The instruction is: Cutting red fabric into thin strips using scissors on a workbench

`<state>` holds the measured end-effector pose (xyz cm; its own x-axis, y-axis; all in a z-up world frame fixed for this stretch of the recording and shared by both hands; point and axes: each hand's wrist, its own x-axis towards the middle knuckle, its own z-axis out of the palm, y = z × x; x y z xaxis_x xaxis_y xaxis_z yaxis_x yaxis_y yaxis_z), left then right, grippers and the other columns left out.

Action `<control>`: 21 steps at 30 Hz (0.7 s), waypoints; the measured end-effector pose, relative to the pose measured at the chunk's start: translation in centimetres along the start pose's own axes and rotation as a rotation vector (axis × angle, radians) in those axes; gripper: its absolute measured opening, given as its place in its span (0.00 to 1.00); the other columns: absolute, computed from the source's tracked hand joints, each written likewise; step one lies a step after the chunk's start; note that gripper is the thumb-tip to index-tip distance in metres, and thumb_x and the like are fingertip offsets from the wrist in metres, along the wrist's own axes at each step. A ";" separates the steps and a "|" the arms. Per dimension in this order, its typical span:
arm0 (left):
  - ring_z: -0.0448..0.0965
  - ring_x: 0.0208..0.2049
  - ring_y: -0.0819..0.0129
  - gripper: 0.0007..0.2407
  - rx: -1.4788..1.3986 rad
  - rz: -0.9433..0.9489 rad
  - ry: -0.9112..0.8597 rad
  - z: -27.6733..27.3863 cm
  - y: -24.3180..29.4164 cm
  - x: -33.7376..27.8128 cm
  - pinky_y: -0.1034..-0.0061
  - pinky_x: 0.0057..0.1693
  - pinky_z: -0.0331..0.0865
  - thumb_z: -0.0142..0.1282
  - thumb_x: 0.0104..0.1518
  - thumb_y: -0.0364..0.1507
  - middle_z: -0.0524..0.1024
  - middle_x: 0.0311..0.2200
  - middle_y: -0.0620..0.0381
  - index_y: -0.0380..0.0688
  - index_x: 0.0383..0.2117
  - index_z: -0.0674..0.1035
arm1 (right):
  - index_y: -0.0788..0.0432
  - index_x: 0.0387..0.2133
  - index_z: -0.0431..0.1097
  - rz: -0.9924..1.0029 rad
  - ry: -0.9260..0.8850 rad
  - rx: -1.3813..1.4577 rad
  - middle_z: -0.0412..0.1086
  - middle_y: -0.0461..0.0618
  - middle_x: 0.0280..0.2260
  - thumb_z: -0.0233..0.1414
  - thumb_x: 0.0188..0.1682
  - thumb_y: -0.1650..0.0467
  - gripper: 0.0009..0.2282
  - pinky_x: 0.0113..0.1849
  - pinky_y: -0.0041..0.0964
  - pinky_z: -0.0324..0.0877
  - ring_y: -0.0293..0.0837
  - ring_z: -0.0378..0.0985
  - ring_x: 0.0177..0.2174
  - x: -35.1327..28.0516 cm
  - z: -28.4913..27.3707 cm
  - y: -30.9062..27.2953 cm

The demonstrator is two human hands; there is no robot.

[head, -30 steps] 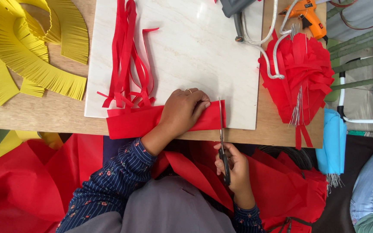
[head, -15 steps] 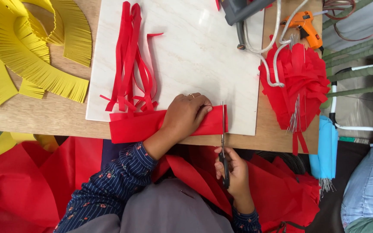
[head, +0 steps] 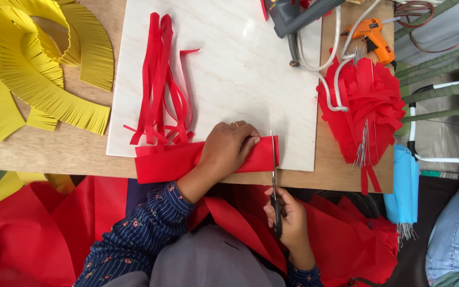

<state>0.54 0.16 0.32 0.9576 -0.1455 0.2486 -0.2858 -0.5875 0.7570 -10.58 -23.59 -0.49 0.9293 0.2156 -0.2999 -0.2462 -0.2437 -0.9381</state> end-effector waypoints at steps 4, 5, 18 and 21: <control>0.80 0.34 0.59 0.07 0.022 0.004 0.003 0.0 -0.1 0.1 0.63 0.44 0.65 0.50 0.64 0.32 0.82 0.35 0.62 0.48 0.33 0.79 | 0.64 0.45 0.70 -0.001 -0.006 0.010 0.64 0.46 0.16 0.56 0.49 0.71 0.12 0.19 0.29 0.65 0.36 0.63 0.13 0.1 -0.2 0.6; 0.80 0.34 0.58 0.06 0.024 0.006 0.003 0.0 0.0 0.1 0.63 0.44 0.65 0.50 0.64 0.32 0.82 0.34 0.62 0.48 0.33 0.79 | 0.63 0.45 0.70 -0.005 -0.009 -0.007 0.64 0.46 0.15 0.56 0.49 0.70 0.12 0.19 0.28 0.65 0.36 0.64 0.13 0.0 -0.3 0.6; 0.80 0.33 0.59 0.06 0.014 0.013 0.001 -0.3 0.1 0.1 0.64 0.43 0.65 0.50 0.64 0.31 0.82 0.34 0.63 0.48 0.32 0.78 | 0.64 0.44 0.70 -0.005 -0.001 0.026 0.64 0.46 0.14 0.57 0.48 0.71 0.12 0.19 0.27 0.64 0.35 0.64 0.12 0.1 -0.4 0.8; 0.80 0.33 0.60 0.05 0.002 0.028 -0.001 -0.3 0.1 0.0 0.64 0.44 0.64 0.50 0.64 0.31 0.82 0.34 0.63 0.49 0.31 0.77 | 0.65 0.46 0.71 -0.012 -0.031 0.056 0.68 0.47 0.23 0.59 0.46 0.66 0.18 0.20 0.28 0.66 0.37 0.68 0.14 0.3 -0.5 0.1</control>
<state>0.51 0.35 0.59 0.9494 -0.1622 0.2689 -0.3120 -0.5852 0.7485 -10.22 -24.08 -0.57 0.9234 0.2479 -0.2931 -0.2509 -0.1882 -0.9495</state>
